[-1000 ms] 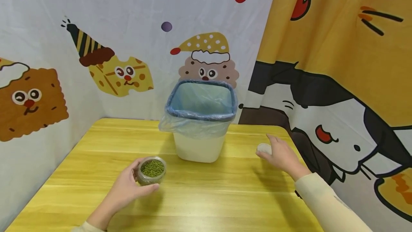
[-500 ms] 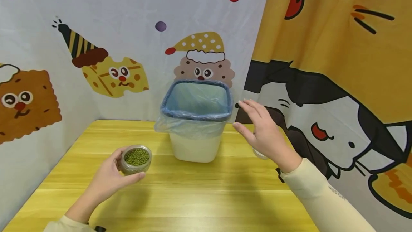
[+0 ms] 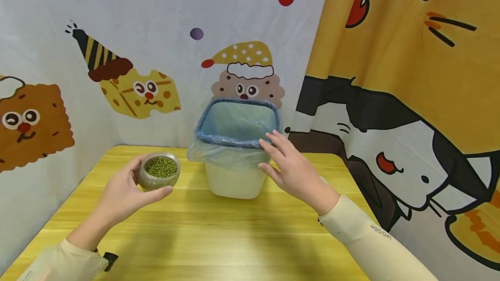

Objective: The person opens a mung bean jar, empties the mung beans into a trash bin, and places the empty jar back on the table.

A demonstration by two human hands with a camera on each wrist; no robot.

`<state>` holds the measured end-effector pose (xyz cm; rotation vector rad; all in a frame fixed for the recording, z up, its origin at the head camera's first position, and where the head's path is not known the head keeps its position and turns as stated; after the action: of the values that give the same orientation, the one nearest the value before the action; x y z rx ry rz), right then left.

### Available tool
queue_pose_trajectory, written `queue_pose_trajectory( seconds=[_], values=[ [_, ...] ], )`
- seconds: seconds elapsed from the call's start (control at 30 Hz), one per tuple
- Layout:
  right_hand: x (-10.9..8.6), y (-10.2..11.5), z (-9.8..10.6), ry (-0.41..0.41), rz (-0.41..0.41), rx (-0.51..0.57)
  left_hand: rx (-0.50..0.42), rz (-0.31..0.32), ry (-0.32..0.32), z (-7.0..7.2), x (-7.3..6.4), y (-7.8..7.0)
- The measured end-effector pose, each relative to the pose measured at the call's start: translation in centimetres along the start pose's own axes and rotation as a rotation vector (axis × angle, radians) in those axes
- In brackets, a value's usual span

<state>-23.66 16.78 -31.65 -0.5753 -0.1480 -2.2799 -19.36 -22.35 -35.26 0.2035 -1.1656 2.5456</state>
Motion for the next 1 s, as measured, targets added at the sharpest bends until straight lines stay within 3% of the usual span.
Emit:
queue_pose_trajectory(
  seconds=[0.23,0.5,0.73,1.0],
  values=[
    [-0.2,0.2,-0.6,-0.003,0.0,0.005,0.072,0.009,-0.013,2.7,3.4,-2.8],
    [-0.3,0.1,-0.7,-0.002,-0.004,0.005,0.161,-0.017,-0.003,5.1,9.3,-6.6],
    [-0.4,0.0,-0.9,0.01,0.0,0.011,0.268,-0.05,0.052,5.1,13.4,-9.0],
    [-0.5,-0.1,-0.9,0.024,-0.005,0.02,0.319,-0.098,0.115,4.0,16.4,-10.1]
  ],
)
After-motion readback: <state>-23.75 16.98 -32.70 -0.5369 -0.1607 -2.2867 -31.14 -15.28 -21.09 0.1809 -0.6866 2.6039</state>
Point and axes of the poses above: each hand's wrist, its own x-axis towards the middle knuckle, its own z-axis out of the back of the hand, y = z × x, the point moved 3 cm from there along x, towards the middle knuckle, and after that the axes turned 10 degrees about y, right-handed, at the moved point
